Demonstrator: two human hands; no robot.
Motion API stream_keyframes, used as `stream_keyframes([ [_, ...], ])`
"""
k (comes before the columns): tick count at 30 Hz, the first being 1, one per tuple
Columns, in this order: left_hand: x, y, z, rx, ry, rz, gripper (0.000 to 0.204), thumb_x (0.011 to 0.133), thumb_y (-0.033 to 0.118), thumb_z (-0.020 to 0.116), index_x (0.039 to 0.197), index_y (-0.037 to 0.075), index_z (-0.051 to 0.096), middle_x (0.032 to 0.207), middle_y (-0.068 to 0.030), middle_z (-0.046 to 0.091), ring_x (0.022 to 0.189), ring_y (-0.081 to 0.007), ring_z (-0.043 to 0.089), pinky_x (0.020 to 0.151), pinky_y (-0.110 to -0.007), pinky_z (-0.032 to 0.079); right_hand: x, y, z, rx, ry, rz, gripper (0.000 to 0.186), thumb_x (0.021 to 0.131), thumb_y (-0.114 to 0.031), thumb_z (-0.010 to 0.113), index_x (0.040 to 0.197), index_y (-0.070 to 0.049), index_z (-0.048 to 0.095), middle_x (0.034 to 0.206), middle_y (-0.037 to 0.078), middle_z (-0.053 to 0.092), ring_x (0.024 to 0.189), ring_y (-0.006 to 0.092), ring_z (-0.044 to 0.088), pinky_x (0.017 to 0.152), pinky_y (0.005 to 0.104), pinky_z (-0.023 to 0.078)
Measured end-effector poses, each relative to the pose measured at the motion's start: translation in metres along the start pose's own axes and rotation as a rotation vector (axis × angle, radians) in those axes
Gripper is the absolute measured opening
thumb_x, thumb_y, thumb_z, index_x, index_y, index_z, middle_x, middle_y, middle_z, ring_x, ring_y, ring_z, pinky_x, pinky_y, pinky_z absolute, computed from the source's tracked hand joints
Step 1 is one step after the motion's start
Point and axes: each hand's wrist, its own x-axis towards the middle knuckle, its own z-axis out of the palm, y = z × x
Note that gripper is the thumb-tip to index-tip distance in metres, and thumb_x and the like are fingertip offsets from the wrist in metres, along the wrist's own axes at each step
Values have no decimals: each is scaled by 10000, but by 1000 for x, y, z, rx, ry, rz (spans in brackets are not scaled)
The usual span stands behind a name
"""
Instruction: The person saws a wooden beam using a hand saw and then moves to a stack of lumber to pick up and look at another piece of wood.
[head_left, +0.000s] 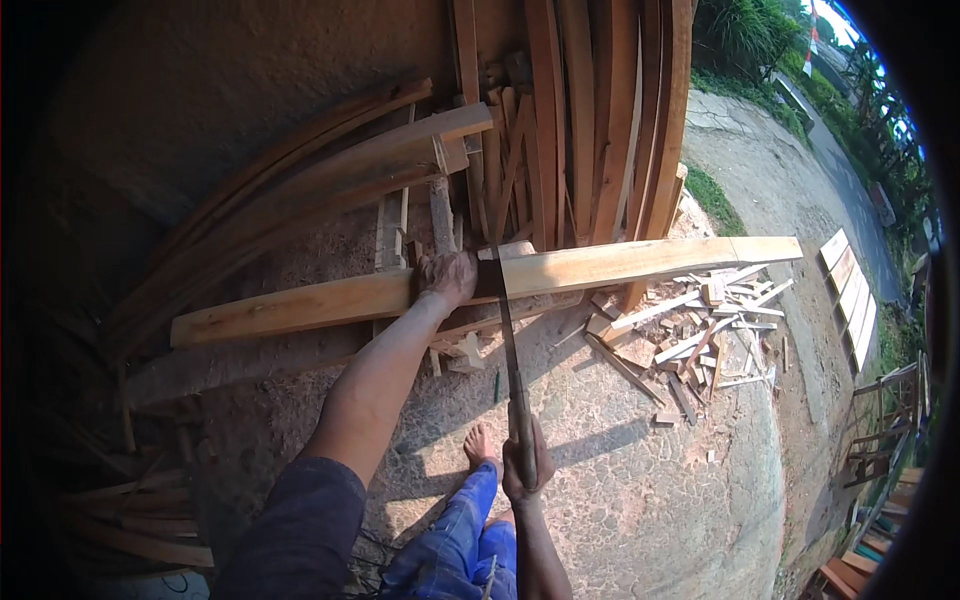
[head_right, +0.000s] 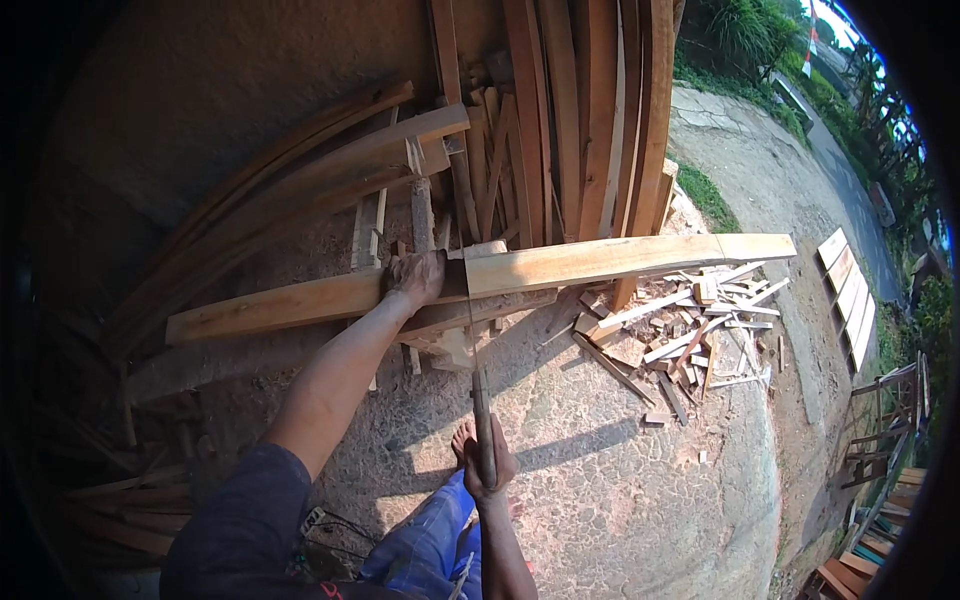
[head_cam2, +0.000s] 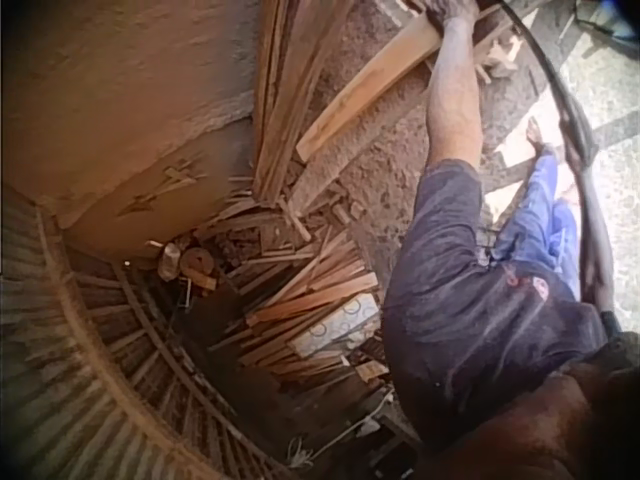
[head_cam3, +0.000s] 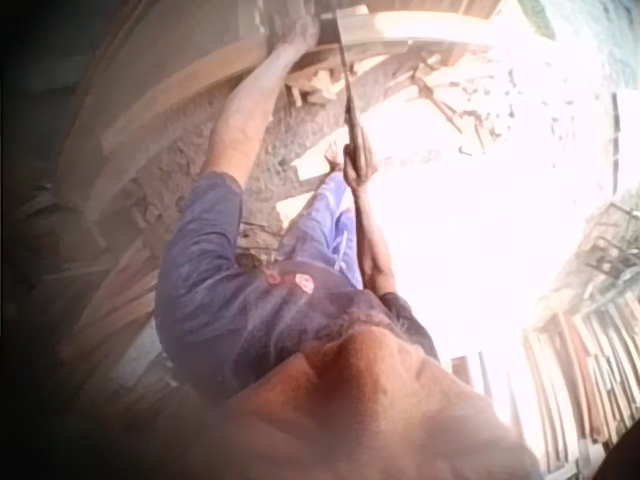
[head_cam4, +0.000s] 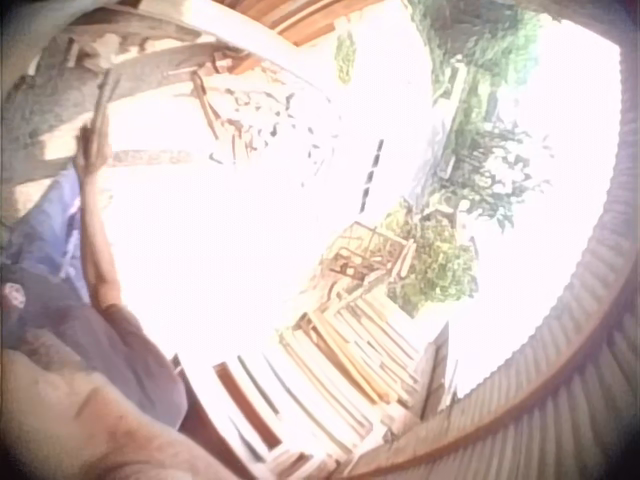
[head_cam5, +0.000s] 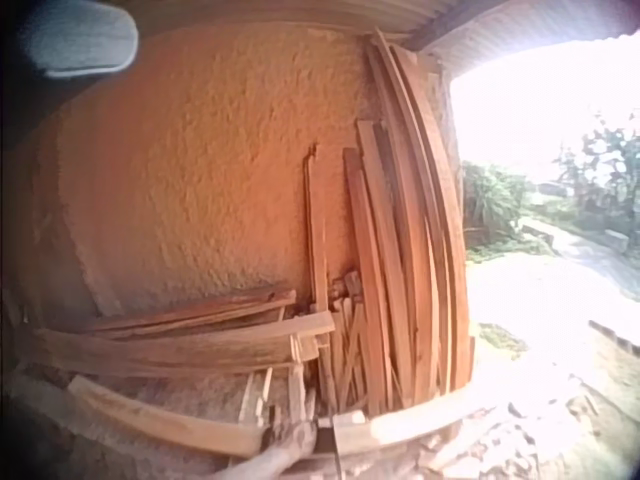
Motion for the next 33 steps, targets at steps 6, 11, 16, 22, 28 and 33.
stream_keyframes([
  [6,8,1,5,128,-100,38,234,969,278,449,998,139,635,973,-134,699,962,-407,660,844,-588,447,13,-44,-32,-77,43,-124,431,873,-140,658,1283,-17,609,1101,166,700,822,252,717,699,330,548],
  [11,-12,-2,-6,-39,125,169,314,990,401,444,1087,130,572,1033,-149,658,1117,-365,577,952,-560,393,5,-51,-56,-203,44,-161,524,801,-112,697,1299,16,593,1165,211,678,764,278,722,635,336,556],
  [16,-5,8,-15,-71,-24,116,366,967,381,469,1132,77,589,1101,-176,669,1100,-367,598,924,-536,421,19,-34,-53,64,-22,143,517,832,-104,718,1311,30,578,1077,170,717,882,201,719,774,306,544],
  [22,-6,8,-22,-70,-56,44,389,943,396,498,1059,53,639,1011,-204,690,1000,-414,634,849,-541,452,26,-49,-51,69,-62,70,528,832,-94,715,1319,44,563,1125,190,701,969,237,714,819,311,536],
  [28,1,-5,-14,-63,-68,57,399,921,415,516,1056,61,643,1031,-218,689,1007,-412,636,836,-525,455,32,-66,-53,132,-93,140,519,874,-171,704,1309,72,561,1132,195,695,1029,208,673,878,309,511],
  [33,-1,2,-20,-86,-90,53,399,921,417,515,1072,70,639,1044,-214,688,1020,-407,636,844,-516,453,35,-74,-55,80,-98,168,520,865,-157,704,1319,53,564,1111,181,703,982,196,680,841,303,522],
])
